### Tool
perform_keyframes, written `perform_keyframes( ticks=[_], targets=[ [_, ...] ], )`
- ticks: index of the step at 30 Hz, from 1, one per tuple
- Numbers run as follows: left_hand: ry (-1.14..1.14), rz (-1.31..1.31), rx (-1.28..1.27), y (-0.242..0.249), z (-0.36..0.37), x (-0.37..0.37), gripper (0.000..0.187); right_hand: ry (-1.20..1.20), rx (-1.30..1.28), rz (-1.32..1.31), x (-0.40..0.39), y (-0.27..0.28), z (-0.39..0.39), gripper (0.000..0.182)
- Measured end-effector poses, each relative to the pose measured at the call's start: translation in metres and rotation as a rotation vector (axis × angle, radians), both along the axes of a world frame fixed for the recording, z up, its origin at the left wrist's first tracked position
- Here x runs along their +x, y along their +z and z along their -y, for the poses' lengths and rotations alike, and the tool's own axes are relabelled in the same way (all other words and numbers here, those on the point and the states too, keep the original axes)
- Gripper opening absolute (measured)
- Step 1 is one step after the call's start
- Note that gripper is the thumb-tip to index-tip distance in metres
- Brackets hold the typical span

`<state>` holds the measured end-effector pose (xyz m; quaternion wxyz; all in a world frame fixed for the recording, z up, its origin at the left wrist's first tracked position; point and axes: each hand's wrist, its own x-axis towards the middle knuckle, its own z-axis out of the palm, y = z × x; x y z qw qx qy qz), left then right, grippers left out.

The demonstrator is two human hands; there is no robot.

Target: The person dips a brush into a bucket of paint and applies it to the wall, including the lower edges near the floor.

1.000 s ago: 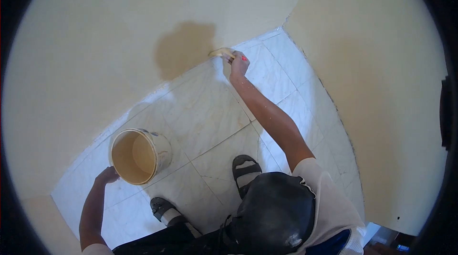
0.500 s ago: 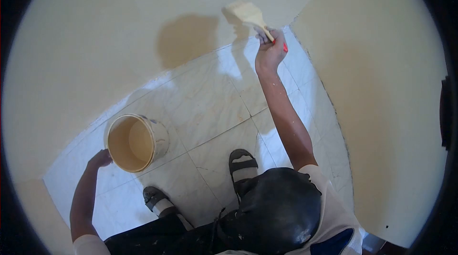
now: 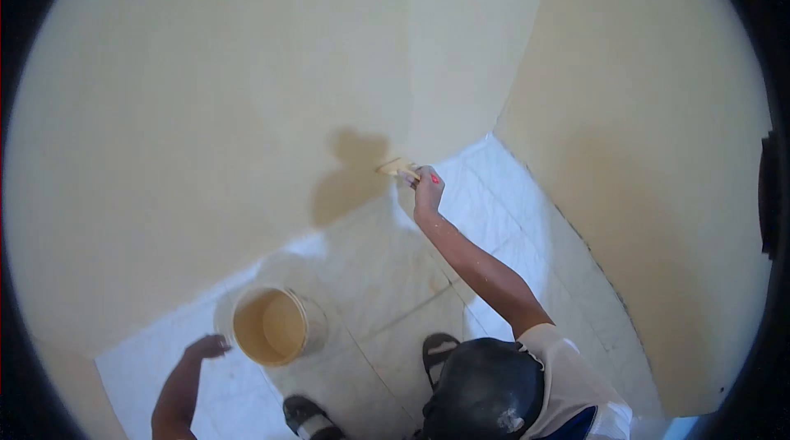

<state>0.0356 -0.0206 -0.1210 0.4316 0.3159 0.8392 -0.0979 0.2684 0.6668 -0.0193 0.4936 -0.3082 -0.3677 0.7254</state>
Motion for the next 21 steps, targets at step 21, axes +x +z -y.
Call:
perform_keyframes(
  ticks=[21],
  targets=[
    [0.028,0.007,-0.132,-0.025,-0.047,0.007,0.055,-0.058,0.478,-0.720,-0.034,0.588,0.013,0.025]
  ],
)
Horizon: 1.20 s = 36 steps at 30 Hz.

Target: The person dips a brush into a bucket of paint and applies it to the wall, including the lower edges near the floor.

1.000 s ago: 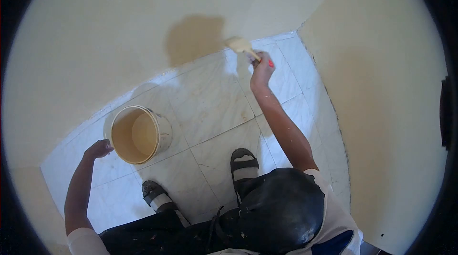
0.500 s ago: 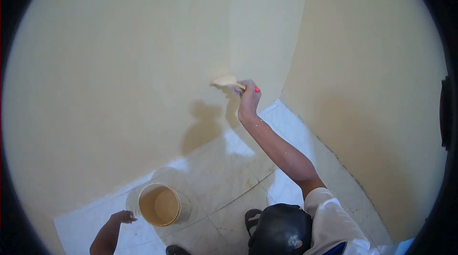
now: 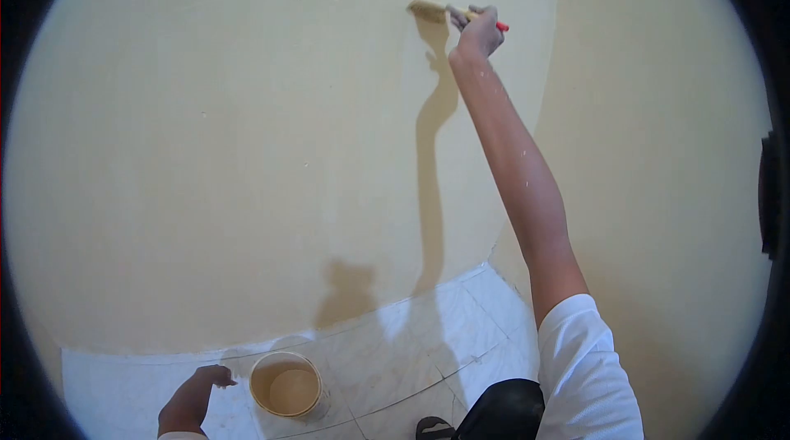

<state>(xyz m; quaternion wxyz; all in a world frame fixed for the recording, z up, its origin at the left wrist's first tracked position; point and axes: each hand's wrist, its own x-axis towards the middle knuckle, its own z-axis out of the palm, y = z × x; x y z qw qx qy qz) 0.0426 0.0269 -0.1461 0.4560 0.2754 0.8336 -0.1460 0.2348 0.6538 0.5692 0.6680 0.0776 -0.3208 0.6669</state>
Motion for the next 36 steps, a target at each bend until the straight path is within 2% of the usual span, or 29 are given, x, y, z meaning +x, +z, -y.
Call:
perform_keyframes(
  ticks=[2,5,8,11,13,15,17,19,20,21,23,24,26,28,30,31,33,34,35,36],
  targets=[
    [-0.008,-0.003,-0.003,-0.003,0.000,0.000,0.055,-0.021,-0.002,-0.020,0.001,0.023,0.000,0.027],
    [-0.014,-0.009,-0.013,-0.003,0.000,0.000,0.055,-0.037,0.010,-0.111,0.012,0.028,0.008,0.026],
    [-0.022,-0.014,-0.013,-0.005,0.002,0.001,0.055,-0.002,0.076,-0.168,0.014,0.005,0.012,0.025],
    [-0.032,-0.017,-0.029,-0.005,0.001,-0.006,0.054,-0.066,-0.022,0.121,0.000,-0.058,0.022,0.023],
    [-0.033,-0.024,-0.025,-0.005,0.000,-0.009,0.054,-0.059,0.019,0.105,-0.009,-0.112,0.021,0.021],
    [-0.020,-0.057,0.000,-0.004,0.001,-0.005,0.053,0.055,-0.025,0.113,0.000,-0.156,0.029,0.020],
    [-0.017,-0.095,0.008,-0.008,-0.001,-0.009,0.052,0.022,-0.067,0.195,0.017,-0.195,0.040,0.019],
    [-0.101,-0.104,-0.050,-0.016,-0.006,-0.013,0.051,-0.017,-0.002,0.237,0.018,-0.227,0.021,0.017],
    [-0.103,-0.122,-0.040,-0.028,-0.007,-0.019,0.050,-0.171,0.107,0.240,0.014,-0.240,-0.002,0.018],
    [-0.084,-0.142,-0.028,-0.039,-0.001,-0.020,0.049,-0.306,0.220,0.232,0.009,-0.245,-0.025,0.019],
    [-0.002,-0.075,0.047,-0.047,-0.003,-0.023,0.045,-0.119,0.122,0.016,0.025,-0.194,0.015,0.019],
    [-0.001,-0.083,-0.001,-0.043,-0.007,-0.021,0.046,-0.033,0.071,-0.096,0.034,-0.167,0.036,0.020],
    [0.050,-0.142,0.057,0.002,-0.014,0.004,0.047,0.077,0.217,-0.204,0.044,-0.127,0.055,0.019],
    [0.083,-0.188,0.128,0.033,-0.009,0.025,0.049,0.258,0.461,-0.155,0.060,-0.102,0.076,0.019],
    [0.144,-0.276,0.193,0.061,-0.014,0.050,0.050,0.211,0.762,0.086,0.085,-0.091,0.122,0.017],
    [0.165,-0.281,0.162,0.064,-0.017,0.052,0.046,0.297,0.925,0.239,0.096,-0.093,0.149,0.019],
    [0.215,-0.289,0.080,0.069,-0.021,0.055,0.040,0.512,1.260,0.579,0.109,-0.113,0.178,0.018],
    [0.241,-0.306,0.062,0.075,-0.022,0.060,0.040,0.595,1.291,0.671,0.099,-0.142,0.181,0.014],
    [0.261,-0.323,0.044,0.084,-0.026,0.065,0.040,0.675,1.436,0.773,0.094,-0.164,0.189,0.012],
    [0.266,-0.347,0.028,0.092,-0.031,0.069,0.040,0.731,1.531,0.799,0.094,-0.187,0.197,0.018]
  ],
)
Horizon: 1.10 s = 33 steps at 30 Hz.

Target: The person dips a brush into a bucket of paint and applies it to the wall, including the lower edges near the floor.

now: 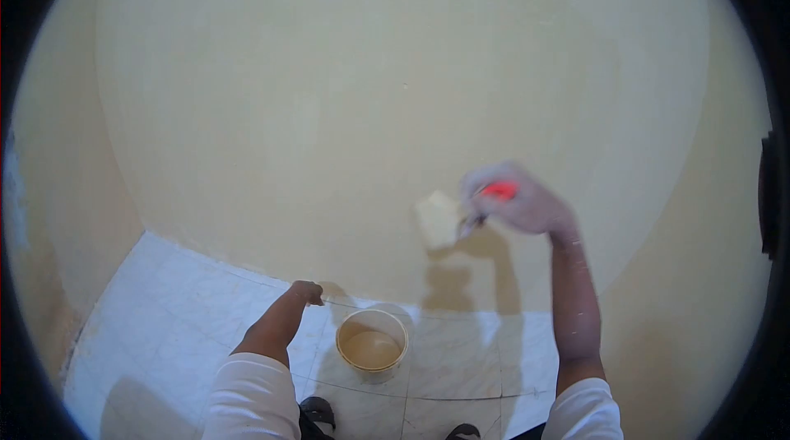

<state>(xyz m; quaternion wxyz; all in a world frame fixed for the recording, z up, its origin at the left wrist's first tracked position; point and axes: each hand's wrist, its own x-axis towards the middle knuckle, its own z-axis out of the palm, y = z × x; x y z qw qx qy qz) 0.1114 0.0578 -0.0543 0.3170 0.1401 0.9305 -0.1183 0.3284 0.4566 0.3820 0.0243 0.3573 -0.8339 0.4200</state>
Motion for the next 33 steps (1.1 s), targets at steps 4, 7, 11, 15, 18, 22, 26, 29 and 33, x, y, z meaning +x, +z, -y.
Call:
perform_keyframes(
  ticks=[4,7,11,15,18,22,26,29,33],
  targets=[
    [-0.041,-0.026,-0.005,-0.013,0.008,-0.017,0.039,0.057,0.521,0.009,-0.022,-0.054,0.024,0.024],
    [-0.023,0.023,-0.011,-0.016,0.020,-0.018,0.039,-0.042,0.451,-0.143,-0.028,-0.059,0.010,0.022],
    [-0.025,0.038,-0.025,-0.055,0.022,-0.036,0.040,-0.205,-0.011,-0.222,-0.037,-0.043,-0.016,0.019],
    [0.049,0.062,0.017,-0.057,0.028,-0.039,0.043,-0.357,-0.434,-0.663,-0.033,0.033,-0.056,0.016],
    [0.198,0.209,0.048,-0.086,0.042,-0.064,0.044,-0.137,-0.972,-0.754,-0.054,0.116,-0.082,0.015],
    [0.354,0.412,0.087,-0.096,0.049,-0.059,0.055,-0.337,-1.026,-1.082,-0.066,0.174,-0.085,0.015],
    [0.359,0.486,0.021,-0.112,0.053,-0.059,0.058,-0.729,-0.781,-1.259,-0.092,0.160,-0.088,0.022],
    [0.285,0.414,0.110,-0.107,0.048,-0.054,0.057,-0.818,-0.585,-1.471,-0.119,0.125,-0.102,0.026],
    [0.346,0.343,0.060,-0.095,0.036,-0.057,0.044,-0.789,-0.673,-1.437,-0.124,0.099,-0.105,0.025]
  ],
)
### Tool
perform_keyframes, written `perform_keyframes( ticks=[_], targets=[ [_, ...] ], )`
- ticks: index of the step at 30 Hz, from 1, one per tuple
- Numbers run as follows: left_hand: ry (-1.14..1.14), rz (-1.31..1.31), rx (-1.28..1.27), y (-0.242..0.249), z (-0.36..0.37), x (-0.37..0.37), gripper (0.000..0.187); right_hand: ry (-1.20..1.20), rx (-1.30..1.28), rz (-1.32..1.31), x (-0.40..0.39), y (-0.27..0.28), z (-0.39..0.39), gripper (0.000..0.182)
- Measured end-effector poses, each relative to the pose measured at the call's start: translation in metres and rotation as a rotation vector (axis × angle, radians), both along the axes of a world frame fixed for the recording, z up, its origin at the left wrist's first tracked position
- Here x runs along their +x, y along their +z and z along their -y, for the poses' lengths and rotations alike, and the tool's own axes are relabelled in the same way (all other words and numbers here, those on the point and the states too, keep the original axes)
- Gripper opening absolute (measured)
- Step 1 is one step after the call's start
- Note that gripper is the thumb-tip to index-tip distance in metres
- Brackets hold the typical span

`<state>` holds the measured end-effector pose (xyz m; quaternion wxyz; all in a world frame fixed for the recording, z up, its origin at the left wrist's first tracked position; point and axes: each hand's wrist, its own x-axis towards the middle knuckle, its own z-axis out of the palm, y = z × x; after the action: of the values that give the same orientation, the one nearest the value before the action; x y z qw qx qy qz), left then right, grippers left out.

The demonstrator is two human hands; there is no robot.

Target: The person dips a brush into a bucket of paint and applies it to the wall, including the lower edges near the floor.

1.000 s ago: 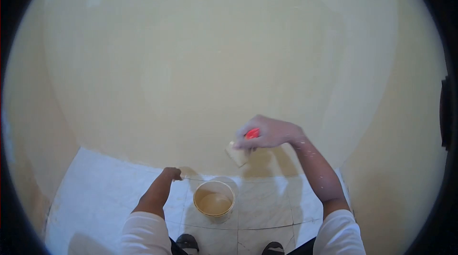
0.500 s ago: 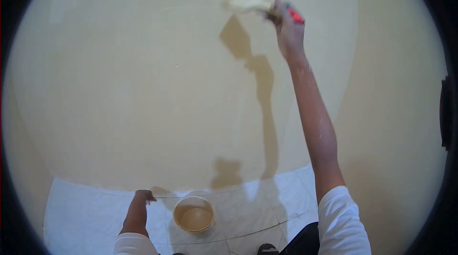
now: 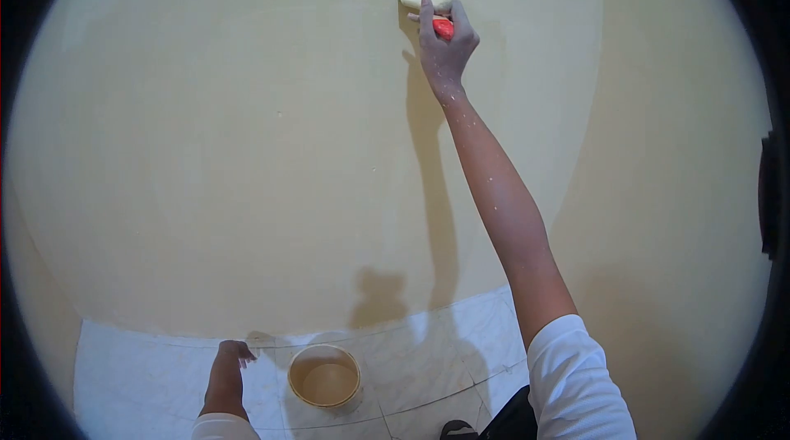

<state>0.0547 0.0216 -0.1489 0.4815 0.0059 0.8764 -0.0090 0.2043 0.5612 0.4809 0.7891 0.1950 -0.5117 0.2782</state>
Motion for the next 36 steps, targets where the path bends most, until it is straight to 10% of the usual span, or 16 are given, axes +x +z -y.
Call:
perform_keyframes(
  ticks=[10,19,23,36],
  targets=[
    [-0.068,0.095,-0.019,-0.066,0.012,-0.010,0.046,-0.158,0.063,-0.080,-0.010,0.038,-0.017,0.027],
    [-0.065,0.020,0.015,-0.044,0.018,0.001,0.052,-0.022,-0.226,0.104,0.021,-0.157,-0.066,0.020],
    [-0.140,-0.249,-0.018,0.023,0.005,0.049,0.049,0.437,-0.360,0.326,0.066,-0.218,-0.080,0.015],
    [-0.136,-0.219,-0.007,0.073,-0.056,0.047,0.048,0.561,0.387,0.687,0.142,-0.151,-0.014,0.005]
  ],
)
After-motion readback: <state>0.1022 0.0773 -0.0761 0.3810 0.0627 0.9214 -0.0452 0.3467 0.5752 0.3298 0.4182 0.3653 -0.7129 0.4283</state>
